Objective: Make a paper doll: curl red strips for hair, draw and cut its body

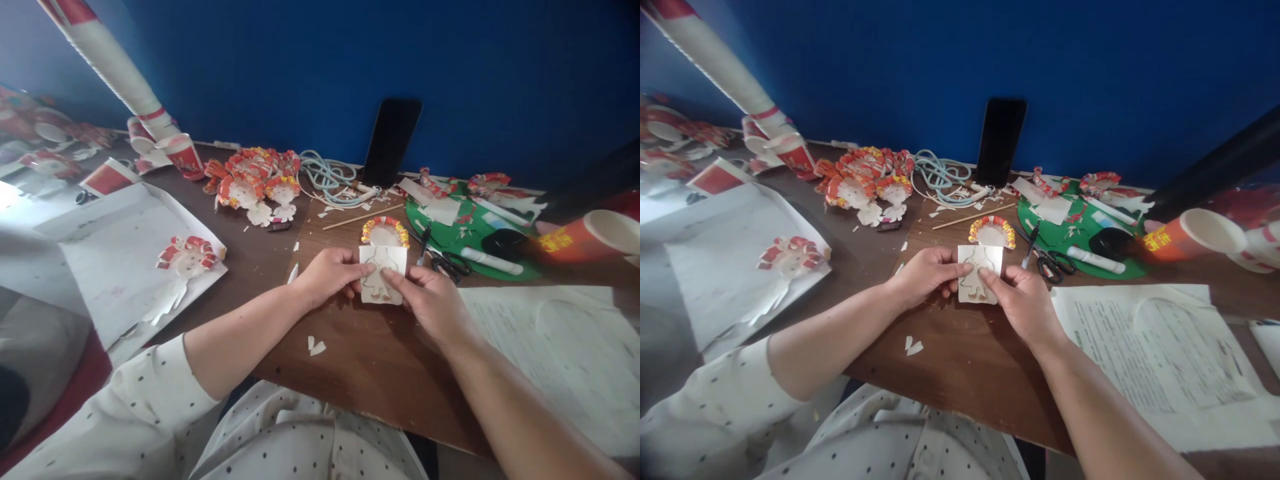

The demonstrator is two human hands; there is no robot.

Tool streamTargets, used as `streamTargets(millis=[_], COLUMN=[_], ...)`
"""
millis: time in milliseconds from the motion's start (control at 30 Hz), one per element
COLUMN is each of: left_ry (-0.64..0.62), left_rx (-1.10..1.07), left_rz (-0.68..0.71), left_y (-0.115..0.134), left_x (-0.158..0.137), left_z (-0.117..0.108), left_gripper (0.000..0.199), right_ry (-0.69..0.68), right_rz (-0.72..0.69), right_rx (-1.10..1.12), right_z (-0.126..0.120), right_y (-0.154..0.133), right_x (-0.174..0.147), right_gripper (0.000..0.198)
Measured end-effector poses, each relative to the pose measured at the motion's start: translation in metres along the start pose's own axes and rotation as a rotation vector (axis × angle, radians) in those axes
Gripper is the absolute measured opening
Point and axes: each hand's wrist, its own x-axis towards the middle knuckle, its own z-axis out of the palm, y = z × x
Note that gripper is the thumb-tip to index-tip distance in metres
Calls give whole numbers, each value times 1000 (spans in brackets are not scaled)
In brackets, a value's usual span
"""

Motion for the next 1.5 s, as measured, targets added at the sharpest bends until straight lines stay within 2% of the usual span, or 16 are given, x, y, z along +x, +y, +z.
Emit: streamTargets(millis=[367, 600, 700, 867, 1033, 1300, 1500], left_ry=[-13, -5, 1, -19, -58, 41, 45], left_rx=[-9, -50, -43, -9, -249, -390, -390], left_rz=[0, 19, 24, 82, 69, 58, 65], left_y=[-4, -6, -6, -7, -9, -5, -6], left_x=[2, 4, 3, 2, 1, 0, 0], left_z=[-2, -3, -3, 0, 4, 3, 3], left_gripper=[18, 47, 50, 35, 31, 21, 13], right_ry=[22, 53, 63, 61, 29, -98, -139], right_rz=[-22, -36, -54, -114, -149, -132, -76], right_rx=[18, 36, 27, -19, -55, 6, 16], right_z=[0, 0, -1, 3, 6, 9, 10], right_y=[-2, -3, -3, -3, -1, 0, -6], right_x=[-1, 0, -1, -2, -4, -5, -5], right_gripper=[42, 37, 36, 40, 46, 41, 36])
